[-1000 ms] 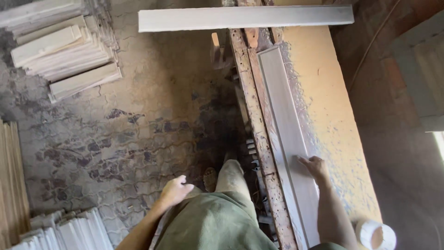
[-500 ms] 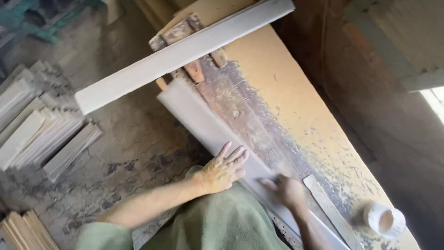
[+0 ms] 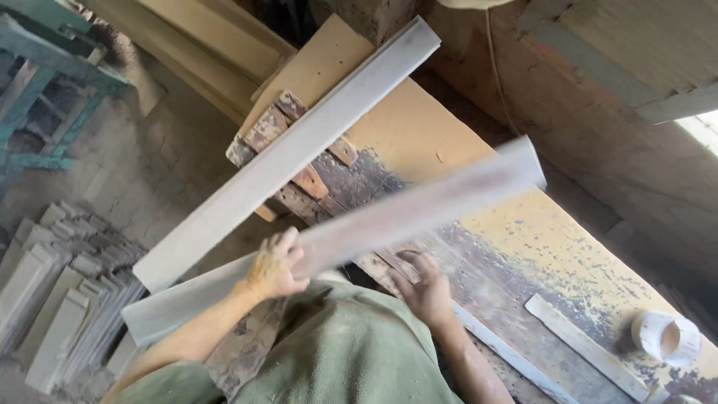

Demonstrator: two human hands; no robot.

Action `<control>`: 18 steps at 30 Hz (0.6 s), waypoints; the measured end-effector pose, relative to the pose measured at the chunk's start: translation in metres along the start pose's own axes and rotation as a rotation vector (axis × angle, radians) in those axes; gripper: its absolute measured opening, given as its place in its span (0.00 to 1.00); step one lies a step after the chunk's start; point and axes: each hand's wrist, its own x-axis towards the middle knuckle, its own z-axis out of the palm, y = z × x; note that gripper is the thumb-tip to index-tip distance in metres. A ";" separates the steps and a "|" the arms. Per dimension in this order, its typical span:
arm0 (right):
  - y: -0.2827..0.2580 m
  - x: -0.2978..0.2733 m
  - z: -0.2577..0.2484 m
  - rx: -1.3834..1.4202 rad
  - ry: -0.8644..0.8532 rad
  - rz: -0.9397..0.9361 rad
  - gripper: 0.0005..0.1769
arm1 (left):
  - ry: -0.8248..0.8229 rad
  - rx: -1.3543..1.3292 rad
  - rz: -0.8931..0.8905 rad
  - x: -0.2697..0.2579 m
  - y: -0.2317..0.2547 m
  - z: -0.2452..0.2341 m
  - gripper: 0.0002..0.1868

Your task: The recorder applies wood filler to gaps in wooden planks and then sands them smooth using a power sander.

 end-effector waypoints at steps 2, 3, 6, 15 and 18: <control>-0.014 0.009 -0.002 -0.066 0.033 0.167 0.21 | 0.098 0.009 -0.050 0.031 -0.035 -0.023 0.34; -0.021 0.014 -0.004 -0.122 0.058 0.324 0.20 | 0.198 0.023 -0.115 0.047 -0.051 -0.034 0.33; -0.001 0.014 0.032 -0.152 0.037 0.571 0.24 | 0.269 -0.047 -0.188 0.088 -0.109 -0.005 0.33; -0.059 0.007 0.084 -0.075 -0.134 0.807 0.32 | -0.039 0.054 -0.269 0.128 -0.107 -0.065 0.28; -0.030 -0.025 0.105 -0.018 -0.074 0.840 0.31 | 0.102 0.104 -0.293 0.135 -0.110 -0.066 0.28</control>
